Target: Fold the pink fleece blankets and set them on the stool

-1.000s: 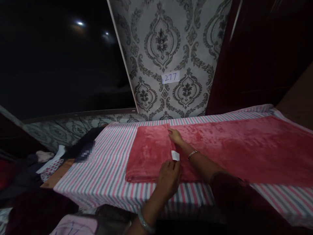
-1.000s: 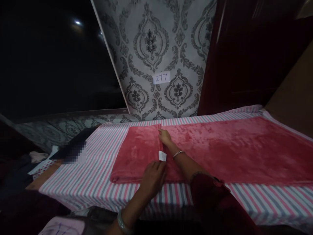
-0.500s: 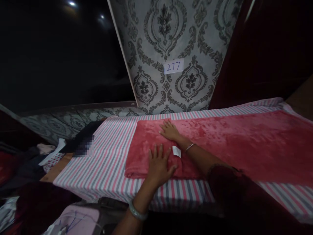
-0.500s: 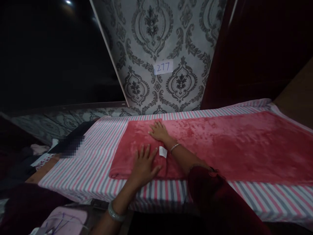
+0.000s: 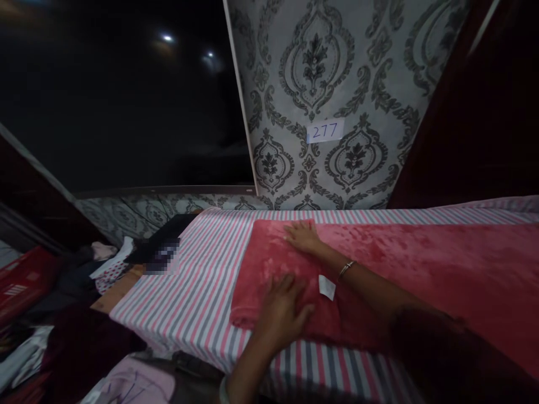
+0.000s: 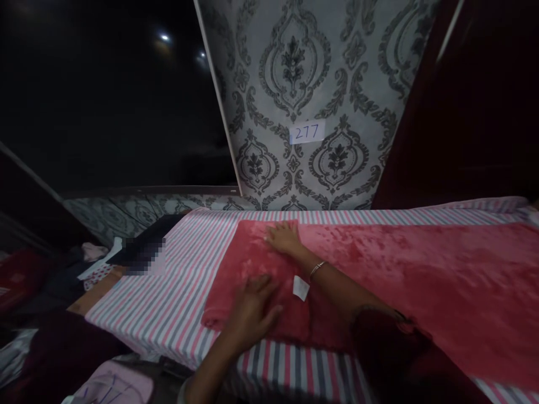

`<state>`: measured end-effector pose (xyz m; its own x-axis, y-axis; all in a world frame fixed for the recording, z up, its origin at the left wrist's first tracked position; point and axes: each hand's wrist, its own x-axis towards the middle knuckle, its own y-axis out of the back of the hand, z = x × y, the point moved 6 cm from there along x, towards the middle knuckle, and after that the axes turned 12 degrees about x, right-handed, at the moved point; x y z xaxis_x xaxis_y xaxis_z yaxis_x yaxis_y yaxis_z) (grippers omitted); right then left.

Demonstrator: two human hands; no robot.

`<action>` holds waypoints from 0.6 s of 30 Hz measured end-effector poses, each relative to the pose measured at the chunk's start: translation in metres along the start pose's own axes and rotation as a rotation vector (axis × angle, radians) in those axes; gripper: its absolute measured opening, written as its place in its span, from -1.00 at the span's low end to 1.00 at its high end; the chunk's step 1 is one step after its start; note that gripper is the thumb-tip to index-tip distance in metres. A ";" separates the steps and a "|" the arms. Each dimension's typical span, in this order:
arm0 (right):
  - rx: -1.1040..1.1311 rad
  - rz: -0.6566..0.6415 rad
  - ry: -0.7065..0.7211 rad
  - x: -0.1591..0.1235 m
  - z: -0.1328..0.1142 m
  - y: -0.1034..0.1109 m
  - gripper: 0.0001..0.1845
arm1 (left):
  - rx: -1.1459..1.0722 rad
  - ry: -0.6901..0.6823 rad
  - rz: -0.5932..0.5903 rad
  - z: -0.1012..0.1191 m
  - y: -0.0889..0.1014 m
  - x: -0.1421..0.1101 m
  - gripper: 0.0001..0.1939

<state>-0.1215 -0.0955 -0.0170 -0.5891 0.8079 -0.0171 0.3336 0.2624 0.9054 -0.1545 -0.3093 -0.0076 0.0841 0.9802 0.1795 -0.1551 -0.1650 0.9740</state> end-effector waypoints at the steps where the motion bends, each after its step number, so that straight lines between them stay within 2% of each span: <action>1: 0.010 -0.010 0.044 0.006 -0.013 0.001 -0.38 | 0.029 0.037 0.031 -0.010 0.010 0.000 -0.51; 3: 0.039 -0.054 0.149 0.019 -0.040 -0.002 -0.40 | 0.130 0.128 0.104 -0.031 0.021 -0.002 -0.48; 4: 0.054 -0.076 0.200 0.024 -0.051 -0.006 -0.40 | 0.182 0.170 0.125 -0.041 0.021 -0.004 -0.43; 7: 0.077 -0.120 0.315 0.037 -0.069 -0.024 -0.39 | 0.252 0.219 0.090 -0.061 -0.001 -0.011 -0.25; 10: 0.076 -0.098 0.368 0.046 -0.065 -0.043 -0.38 | 0.226 0.223 0.037 -0.066 -0.030 -0.019 -0.19; 12: 0.082 -0.067 0.388 0.051 -0.058 -0.053 -0.37 | 0.215 0.229 0.030 -0.066 -0.040 -0.022 -0.18; 18: 0.079 -0.024 0.386 0.059 -0.051 -0.059 -0.37 | 0.226 0.222 0.049 -0.067 -0.040 -0.022 -0.16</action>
<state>-0.2135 -0.0902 -0.0499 -0.8258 0.5472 0.1361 0.3631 0.3314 0.8708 -0.2159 -0.3165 -0.0592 -0.1392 0.9663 0.2167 0.0708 -0.2086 0.9754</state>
